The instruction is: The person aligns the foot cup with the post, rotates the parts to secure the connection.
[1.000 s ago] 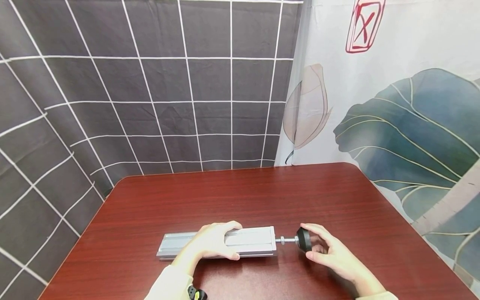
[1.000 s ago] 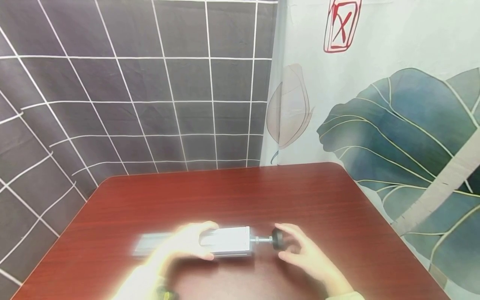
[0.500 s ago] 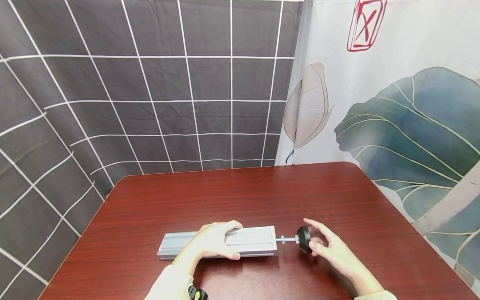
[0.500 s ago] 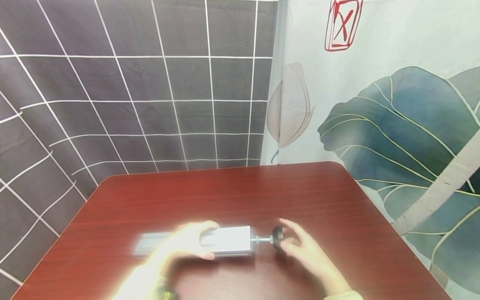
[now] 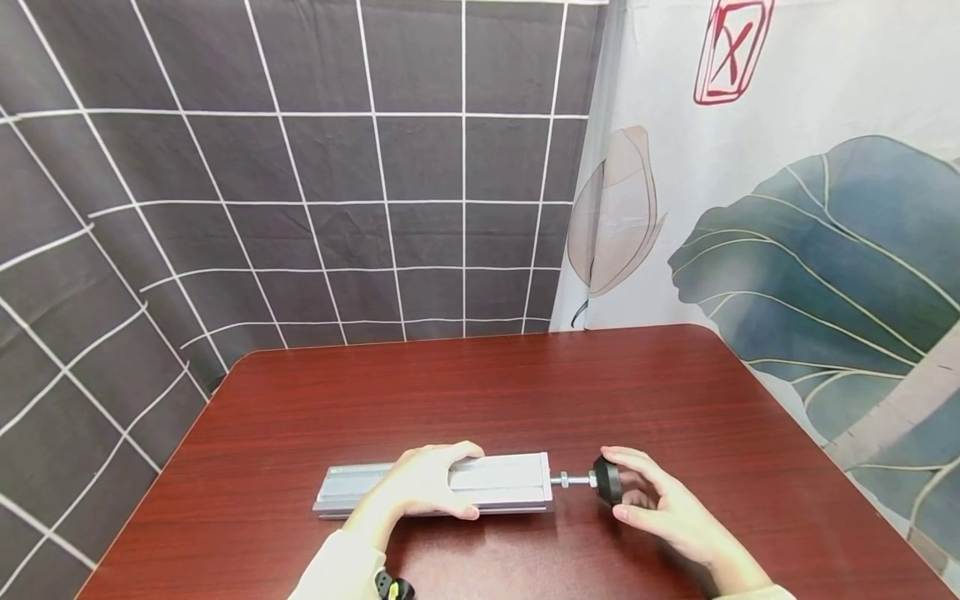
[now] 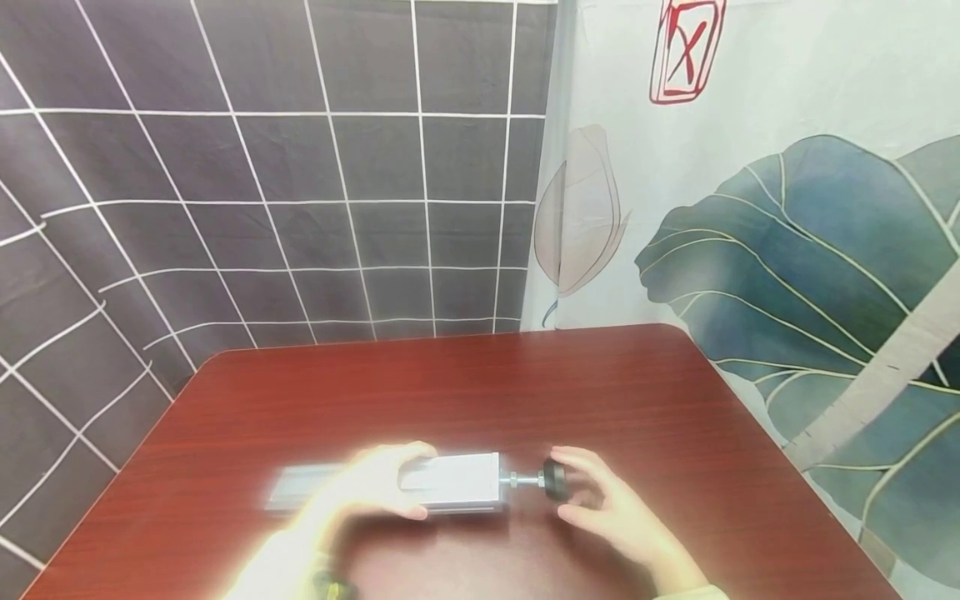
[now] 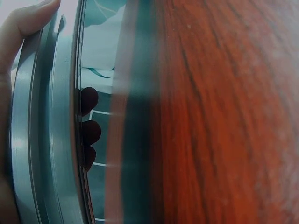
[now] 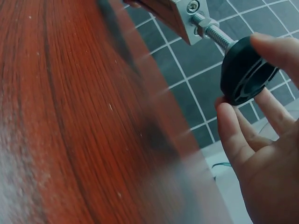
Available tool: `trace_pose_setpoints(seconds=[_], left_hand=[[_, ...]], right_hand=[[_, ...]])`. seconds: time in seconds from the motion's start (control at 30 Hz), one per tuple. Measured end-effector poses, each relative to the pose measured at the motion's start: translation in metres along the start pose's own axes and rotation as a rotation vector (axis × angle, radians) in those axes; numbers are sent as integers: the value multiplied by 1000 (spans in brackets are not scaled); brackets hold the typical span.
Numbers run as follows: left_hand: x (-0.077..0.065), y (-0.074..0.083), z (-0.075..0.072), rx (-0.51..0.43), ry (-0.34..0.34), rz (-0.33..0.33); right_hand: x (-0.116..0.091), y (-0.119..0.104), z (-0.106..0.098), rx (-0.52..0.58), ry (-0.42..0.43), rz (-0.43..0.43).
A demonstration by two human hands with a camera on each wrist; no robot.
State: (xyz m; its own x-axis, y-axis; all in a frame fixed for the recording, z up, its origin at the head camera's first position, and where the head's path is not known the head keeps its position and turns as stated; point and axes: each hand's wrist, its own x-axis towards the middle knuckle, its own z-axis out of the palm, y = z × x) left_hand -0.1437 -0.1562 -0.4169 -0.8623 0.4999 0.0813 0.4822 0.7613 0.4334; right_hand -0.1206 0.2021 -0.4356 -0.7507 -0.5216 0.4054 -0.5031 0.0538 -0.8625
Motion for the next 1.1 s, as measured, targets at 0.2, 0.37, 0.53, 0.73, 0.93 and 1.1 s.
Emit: trace_pose_setpoints(seconds=[0.2,0.37,0.53,0.73,0.93,1.1], left_hand=[[0,-1,0,0,-1,-5],[0,0,0,2,-1,-18],[0,2,-1,3,3,-10],[1,2,-2,11,7,-6],[0,1,-1,13,10,-11],[0,-1,1,15,12,-2]], right_hand=[[3,-2,7,-39,114,165],[10,-3,16,-3,207,236],[12,-6,20,-1,261,307],[11,-8,15,8,207,306],[1,-2,6,20,89,167],[-4,3,3,60,-19,42]])
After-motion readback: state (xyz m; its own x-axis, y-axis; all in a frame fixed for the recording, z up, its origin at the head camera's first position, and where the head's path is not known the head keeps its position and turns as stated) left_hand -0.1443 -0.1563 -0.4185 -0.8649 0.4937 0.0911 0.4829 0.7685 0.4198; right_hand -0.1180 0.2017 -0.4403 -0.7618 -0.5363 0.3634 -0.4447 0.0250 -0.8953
